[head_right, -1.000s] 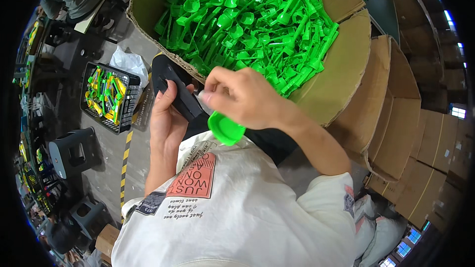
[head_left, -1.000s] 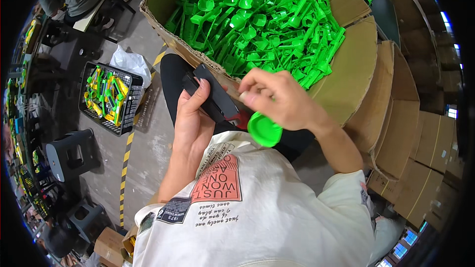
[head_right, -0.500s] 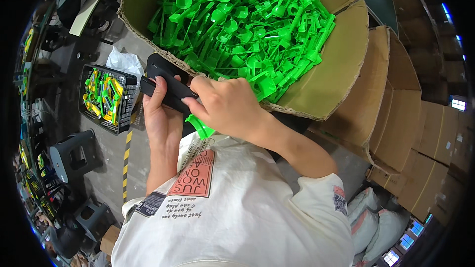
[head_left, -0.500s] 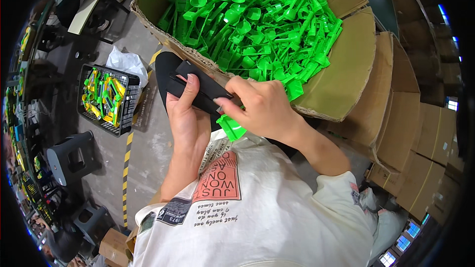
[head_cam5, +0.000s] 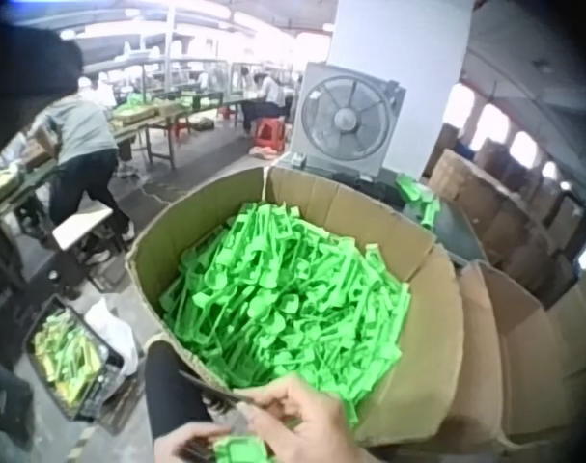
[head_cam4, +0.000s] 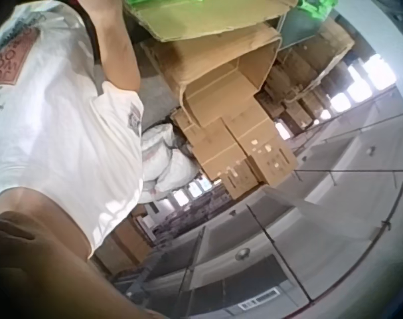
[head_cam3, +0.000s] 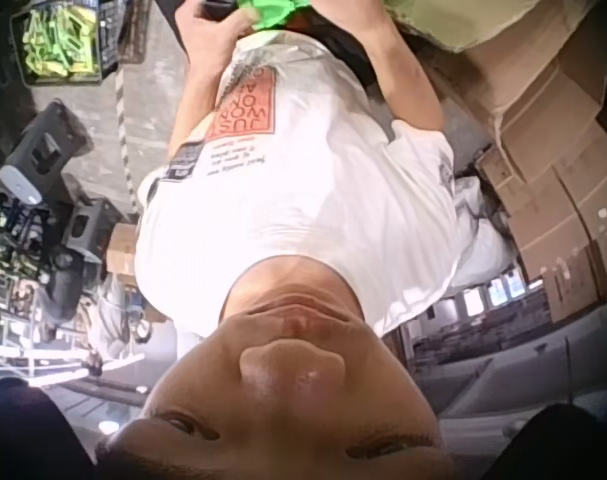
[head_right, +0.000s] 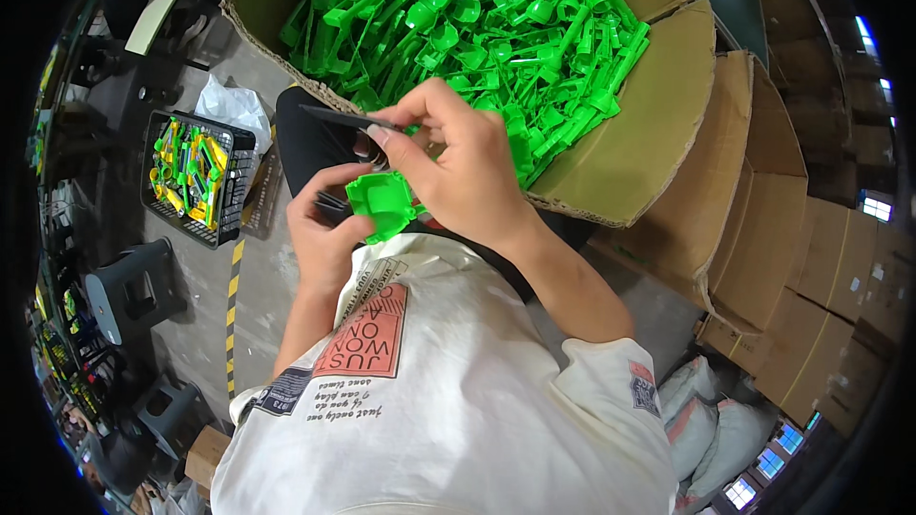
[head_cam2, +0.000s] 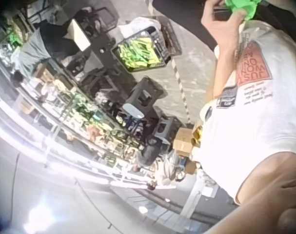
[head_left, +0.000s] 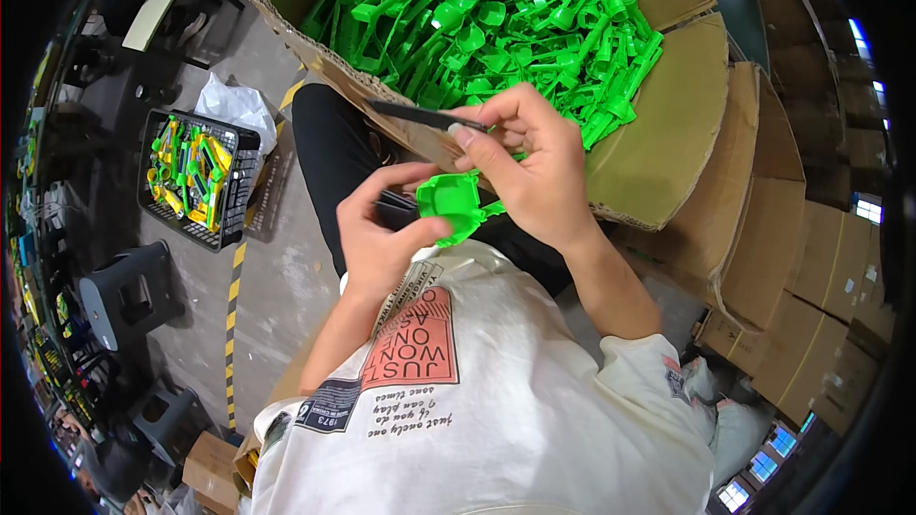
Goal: The person assembles black panels onto green plastic housings by hand.
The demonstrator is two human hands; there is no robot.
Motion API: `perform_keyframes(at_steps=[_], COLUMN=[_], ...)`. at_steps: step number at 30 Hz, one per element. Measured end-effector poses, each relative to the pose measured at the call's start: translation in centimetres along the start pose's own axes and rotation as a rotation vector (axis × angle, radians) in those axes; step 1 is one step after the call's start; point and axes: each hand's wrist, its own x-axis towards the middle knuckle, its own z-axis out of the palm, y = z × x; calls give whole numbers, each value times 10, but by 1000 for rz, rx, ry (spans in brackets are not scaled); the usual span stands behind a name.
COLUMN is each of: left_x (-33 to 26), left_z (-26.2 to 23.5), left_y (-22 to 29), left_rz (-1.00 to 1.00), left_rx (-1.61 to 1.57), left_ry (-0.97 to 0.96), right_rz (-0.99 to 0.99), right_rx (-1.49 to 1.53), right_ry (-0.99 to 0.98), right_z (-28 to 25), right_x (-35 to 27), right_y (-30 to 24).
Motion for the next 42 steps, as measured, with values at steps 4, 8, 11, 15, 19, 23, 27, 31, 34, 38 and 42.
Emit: perform_keyframes(at_steps=[4,8,11,15,19,23,27,31,34,38,42], left_x=[4,10,11,10,11,11,12,10,10,13,10], left_z=[15,12,11,12,14,14,19,22,23,28,29], left_y=[4,-3,-6,-9,-5,-6,-3,-9,-11,-15,-13], left_rz=[-241,-253,-200,-212,-278,-247,-340,-334,-298,-297,-310], left_rx=[81,100,175,178,150,188,98,111,166,204,175], left_ry=[89,100,99,114,116,103,123,114,127,180,169], right_rz=[4,-110,-216,-217,-337,-373,-477,-495,-323,-14,36], right_rx=[80,70,-259,-389,-493,-597,-707,-720,-762,-308,-307], right_ry=[139,449,568,578,473,476,444,436,551,636,588], right_z=[-1,-8,-14,-6,-3,0,2,3,0,-8,-16], right_x=[0,-25,-52,-58,-59,-59,-58,-62,-62,-50,-53], right_y=[3,-20,-9,11,12,7,4,6,15,27,23])
